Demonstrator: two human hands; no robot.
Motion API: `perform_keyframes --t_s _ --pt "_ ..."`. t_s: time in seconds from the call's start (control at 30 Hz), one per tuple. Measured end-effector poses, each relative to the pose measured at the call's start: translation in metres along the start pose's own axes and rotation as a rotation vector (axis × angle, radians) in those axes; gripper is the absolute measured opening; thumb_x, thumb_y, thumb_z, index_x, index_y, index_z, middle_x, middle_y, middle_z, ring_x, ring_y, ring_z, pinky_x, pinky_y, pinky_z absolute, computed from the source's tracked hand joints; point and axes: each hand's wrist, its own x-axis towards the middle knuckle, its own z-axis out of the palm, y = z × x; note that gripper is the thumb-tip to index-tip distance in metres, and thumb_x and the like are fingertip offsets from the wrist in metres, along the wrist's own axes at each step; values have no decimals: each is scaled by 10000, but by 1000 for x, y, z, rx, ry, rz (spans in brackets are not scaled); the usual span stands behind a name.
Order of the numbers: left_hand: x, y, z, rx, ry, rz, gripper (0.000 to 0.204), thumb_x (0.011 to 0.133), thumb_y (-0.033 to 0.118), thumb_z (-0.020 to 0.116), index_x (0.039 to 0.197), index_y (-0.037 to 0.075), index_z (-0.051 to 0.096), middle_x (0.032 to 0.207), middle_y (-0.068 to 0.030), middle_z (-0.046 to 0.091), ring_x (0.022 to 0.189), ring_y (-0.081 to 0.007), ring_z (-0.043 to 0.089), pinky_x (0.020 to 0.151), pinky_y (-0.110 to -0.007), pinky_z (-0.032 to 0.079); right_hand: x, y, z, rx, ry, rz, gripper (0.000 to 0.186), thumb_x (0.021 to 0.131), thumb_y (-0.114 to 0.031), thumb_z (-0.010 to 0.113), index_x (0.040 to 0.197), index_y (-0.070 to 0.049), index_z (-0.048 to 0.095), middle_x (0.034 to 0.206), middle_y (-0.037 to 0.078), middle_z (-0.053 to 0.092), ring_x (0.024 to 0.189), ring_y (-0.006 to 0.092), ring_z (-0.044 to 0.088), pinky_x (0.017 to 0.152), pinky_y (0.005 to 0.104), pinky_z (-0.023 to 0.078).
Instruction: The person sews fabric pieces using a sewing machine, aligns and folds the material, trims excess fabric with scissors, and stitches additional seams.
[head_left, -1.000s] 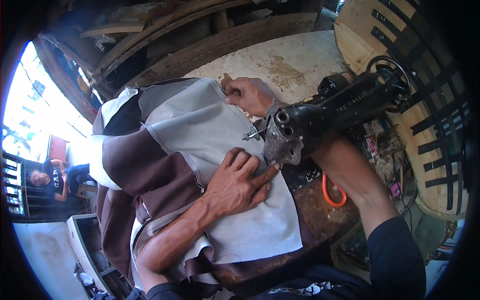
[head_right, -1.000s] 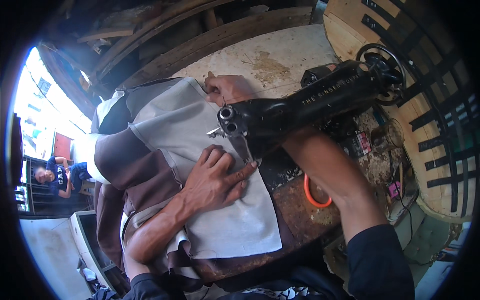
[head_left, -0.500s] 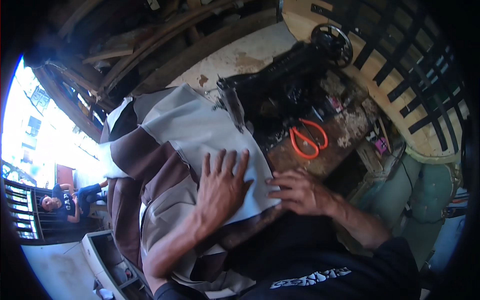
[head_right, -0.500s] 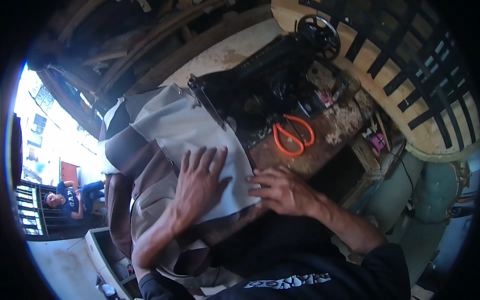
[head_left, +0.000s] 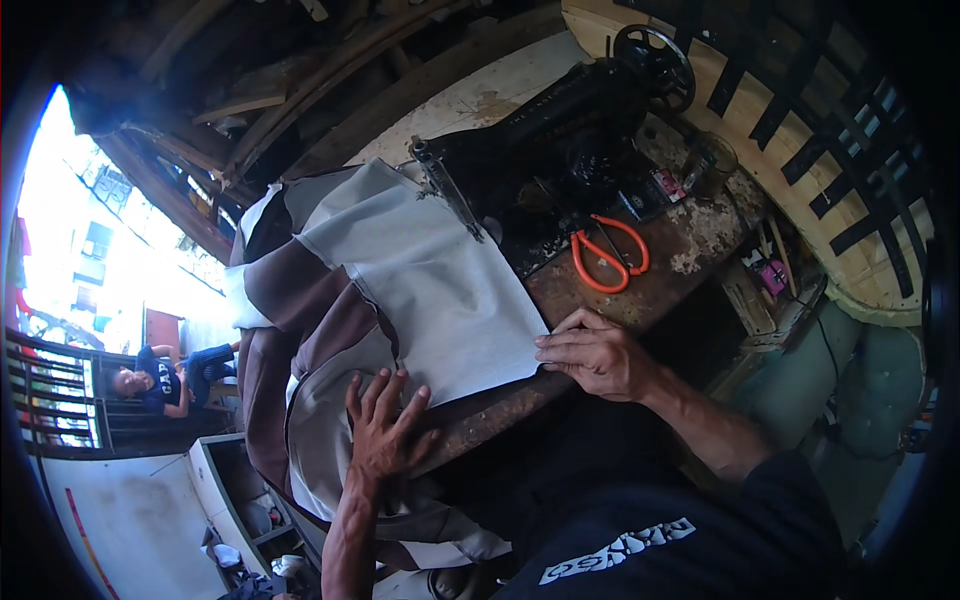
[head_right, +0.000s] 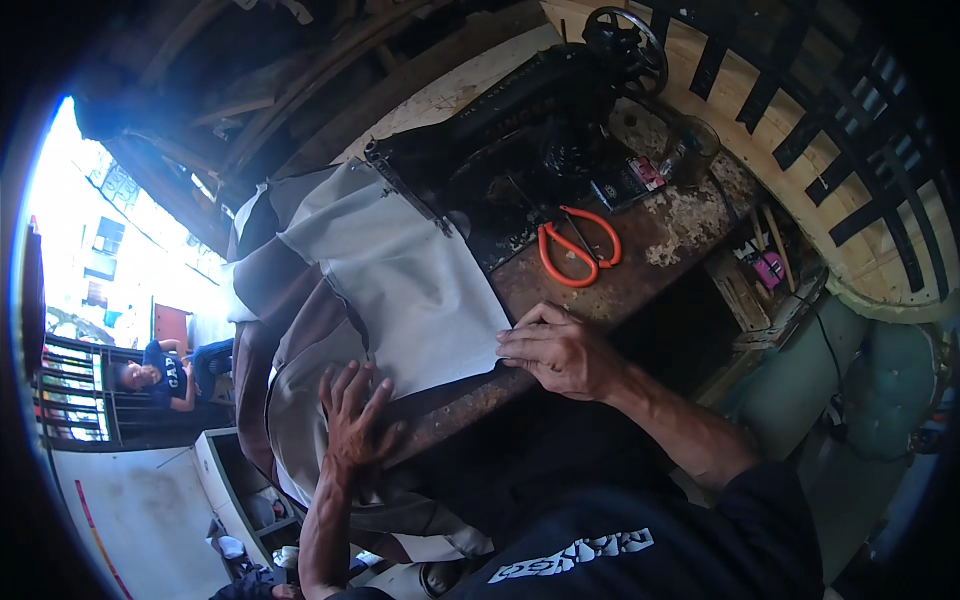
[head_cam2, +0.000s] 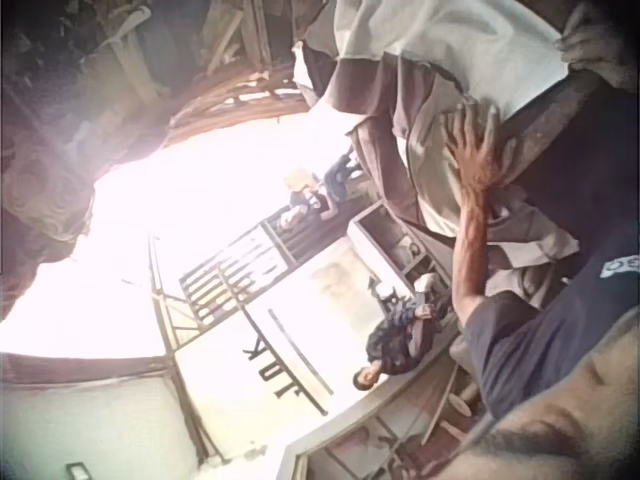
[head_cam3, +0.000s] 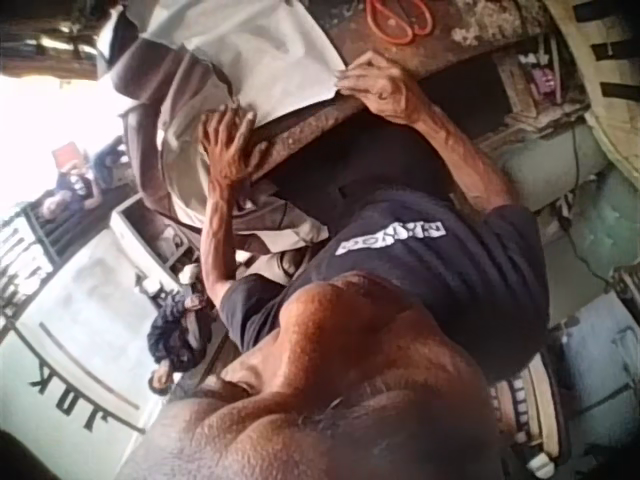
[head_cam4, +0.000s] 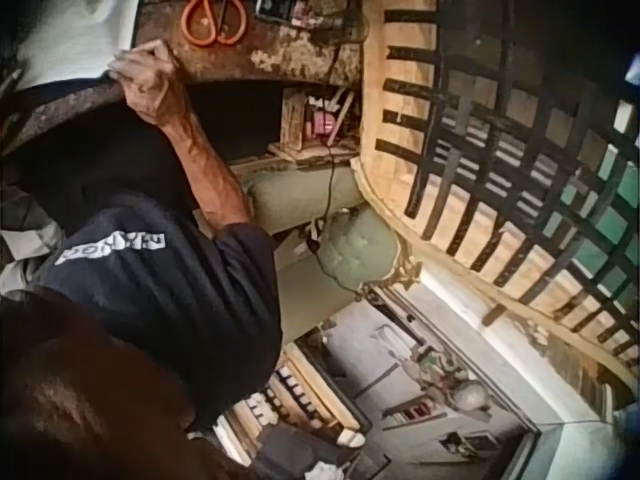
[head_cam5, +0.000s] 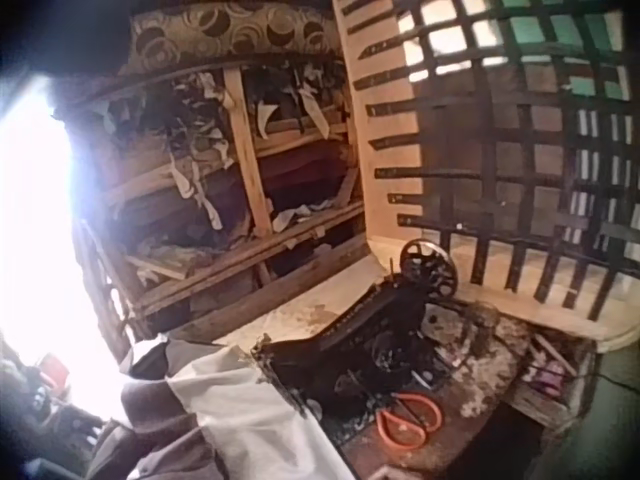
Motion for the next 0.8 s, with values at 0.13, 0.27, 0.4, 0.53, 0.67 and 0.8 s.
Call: perform_keyframes --t_s 0.13,0.27,0.4,0.53,0.67,0.8 --pt "3 -7 3 114 25 10 653 770 325 846 1378 233 625 1418 -161 567 1361 -379 498 1177 -639 236 -7 1 1 14 65 13 322 758 1 795 1078 -40 794 1156 87 770 1051 251 672 910 356 580" --pt "4 -1 1 92 75 5 650 736 197 812 1346 155 593 1355 -177 562 1341 -406 483 1165 -686 226 -10 5 4 -19 92 3 325 740 7 795 1062 -41 795 1126 88 770 1031 239 671 886 352 585" --pt "5 1 -1 123 24 10 627 728 191 814 1317 149 605 1348 -164 560 1337 -398 484 1174 -675 217 -9 4 4 -33 98 -3 269 773 -24 789 1041 -40 795 1100 80 772 1018 228 677 860 352 587" --pt "5 1 -3 118 -6 13 543 731 186 795 1253 146 651 1331 -145 574 1334 -373 493 1180 -663 214 -13 3 9 -49 141 1 240 792 -61 796 1033 -54 799 1103 66 774 990 215 670 828 353 571" --pt "29 23 -11 111 -27 -29 493 732 242 779 1214 172 701 1291 -116 624 1283 -314 569 1198 -643 188 -14 2 4 -94 119 30 262 803 -96 810 1065 -85 809 1117 27 778 902 191 639 801 340 542" --pt "76 88 11 130 54 -2 557 792 303 799 1331 220 686 1414 -79 628 1370 -265 564 1212 -657 132 -13 3 7 -125 88 43 304 794 -93 827 1098 -88 812 1121 16 779 861 179 613 813 336 540"
